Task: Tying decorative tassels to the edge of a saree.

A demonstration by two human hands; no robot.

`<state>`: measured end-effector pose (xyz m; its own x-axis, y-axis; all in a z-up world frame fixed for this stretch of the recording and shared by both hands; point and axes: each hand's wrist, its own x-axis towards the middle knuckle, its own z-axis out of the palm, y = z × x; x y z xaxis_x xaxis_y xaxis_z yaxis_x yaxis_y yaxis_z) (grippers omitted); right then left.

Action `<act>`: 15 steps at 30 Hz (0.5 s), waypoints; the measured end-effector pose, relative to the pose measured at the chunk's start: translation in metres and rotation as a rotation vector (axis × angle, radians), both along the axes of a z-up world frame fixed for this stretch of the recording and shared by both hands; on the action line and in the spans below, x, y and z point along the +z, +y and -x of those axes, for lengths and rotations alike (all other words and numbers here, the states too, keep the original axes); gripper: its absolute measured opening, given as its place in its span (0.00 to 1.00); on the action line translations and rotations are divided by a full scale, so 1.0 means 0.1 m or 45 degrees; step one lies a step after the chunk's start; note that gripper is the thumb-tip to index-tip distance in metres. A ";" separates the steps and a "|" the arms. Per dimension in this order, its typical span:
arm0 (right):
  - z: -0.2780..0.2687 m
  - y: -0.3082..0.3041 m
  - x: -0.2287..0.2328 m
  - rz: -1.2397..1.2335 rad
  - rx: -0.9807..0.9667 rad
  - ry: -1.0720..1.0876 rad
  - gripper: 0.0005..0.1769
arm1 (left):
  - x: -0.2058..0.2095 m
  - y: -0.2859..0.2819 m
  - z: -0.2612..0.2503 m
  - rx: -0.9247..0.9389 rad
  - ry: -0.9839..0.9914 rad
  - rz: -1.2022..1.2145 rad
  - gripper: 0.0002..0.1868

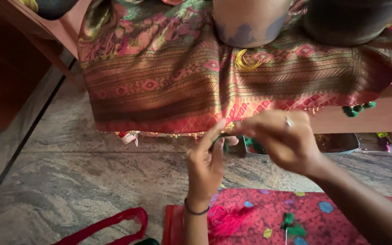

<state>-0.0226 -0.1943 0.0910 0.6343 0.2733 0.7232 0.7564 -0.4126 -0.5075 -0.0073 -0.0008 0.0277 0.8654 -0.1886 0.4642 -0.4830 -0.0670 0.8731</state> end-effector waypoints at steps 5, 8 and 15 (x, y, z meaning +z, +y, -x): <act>0.19 0.10 -0.28 0.042 0.174 -0.325 0.11 | -0.24 -0.05 -0.07 -0.007 -0.247 0.096 0.10; 0.23 0.11 -0.22 0.212 0.245 -0.544 0.12 | -0.32 -0.11 -0.12 -0.204 -0.062 0.361 0.08; 0.23 0.17 -0.30 0.774 0.199 -0.838 0.19 | -0.55 -0.16 -0.14 -0.509 0.534 0.908 0.08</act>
<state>-0.0452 -0.1770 0.0607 0.0678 0.7741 0.6294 0.8863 -0.3364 0.3182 0.0067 -0.0169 -0.0276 0.9212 -0.2997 0.2481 0.0116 0.6585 0.7525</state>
